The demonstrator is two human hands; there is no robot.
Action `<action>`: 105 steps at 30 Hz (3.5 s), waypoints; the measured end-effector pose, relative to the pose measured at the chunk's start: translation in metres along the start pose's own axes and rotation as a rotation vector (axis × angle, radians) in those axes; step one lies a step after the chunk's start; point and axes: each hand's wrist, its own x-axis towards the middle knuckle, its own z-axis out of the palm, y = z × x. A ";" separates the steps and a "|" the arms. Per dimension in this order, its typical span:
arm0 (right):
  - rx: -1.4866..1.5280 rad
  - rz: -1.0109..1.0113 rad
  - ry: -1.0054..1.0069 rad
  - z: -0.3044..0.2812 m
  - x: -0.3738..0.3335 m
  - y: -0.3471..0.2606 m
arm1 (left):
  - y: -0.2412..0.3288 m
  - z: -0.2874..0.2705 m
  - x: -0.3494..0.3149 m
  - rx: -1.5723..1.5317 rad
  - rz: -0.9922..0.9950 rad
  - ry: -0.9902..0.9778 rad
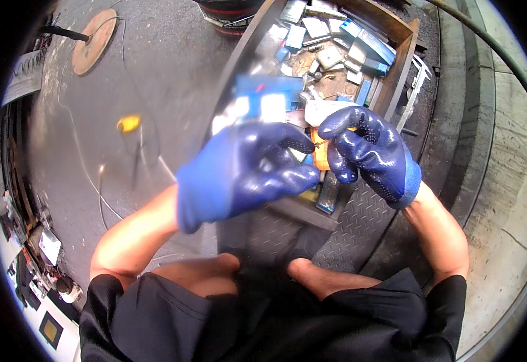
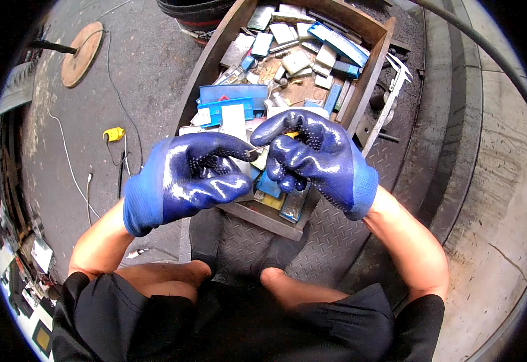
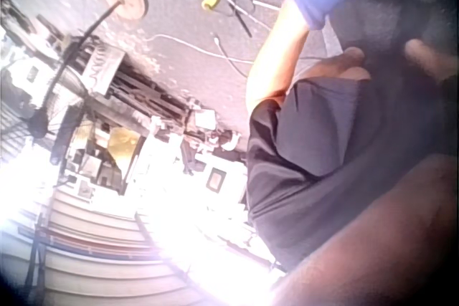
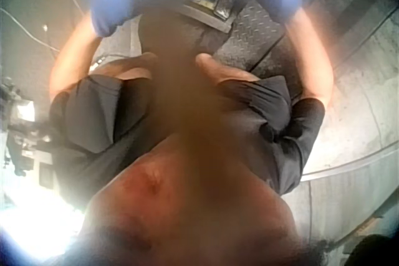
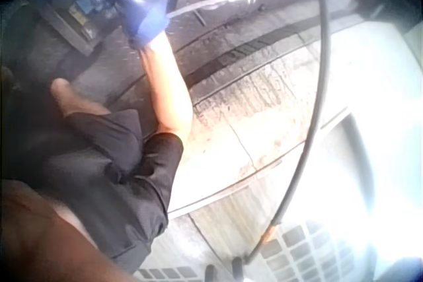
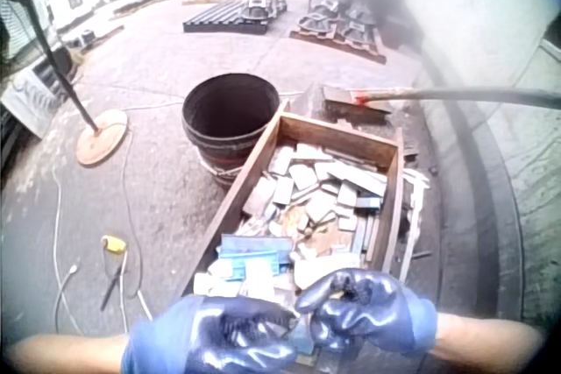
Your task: The person picks up a rectangular metal block from a bin and cleans its surface using a handheld tool. They then switch to a smaller cylindrical metal part, using a yellow-handled tool to scrape and clean its surface while rotating it in their hands.
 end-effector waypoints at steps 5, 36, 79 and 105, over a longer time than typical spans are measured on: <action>-0.079 0.027 0.046 0.011 0.001 -0.001 | -0.005 0.001 -0.003 -0.015 -0.016 -0.015; -1.268 -0.724 0.400 -0.021 0.002 0.041 | -0.173 -0.096 0.000 -0.373 -0.087 0.803; -1.741 -0.589 0.627 -0.122 0.024 0.053 | -0.250 -0.072 0.014 -0.034 0.018 0.315; -0.962 -0.381 0.379 -0.016 0.006 0.029 | -0.190 -0.038 -0.031 -0.115 0.056 0.794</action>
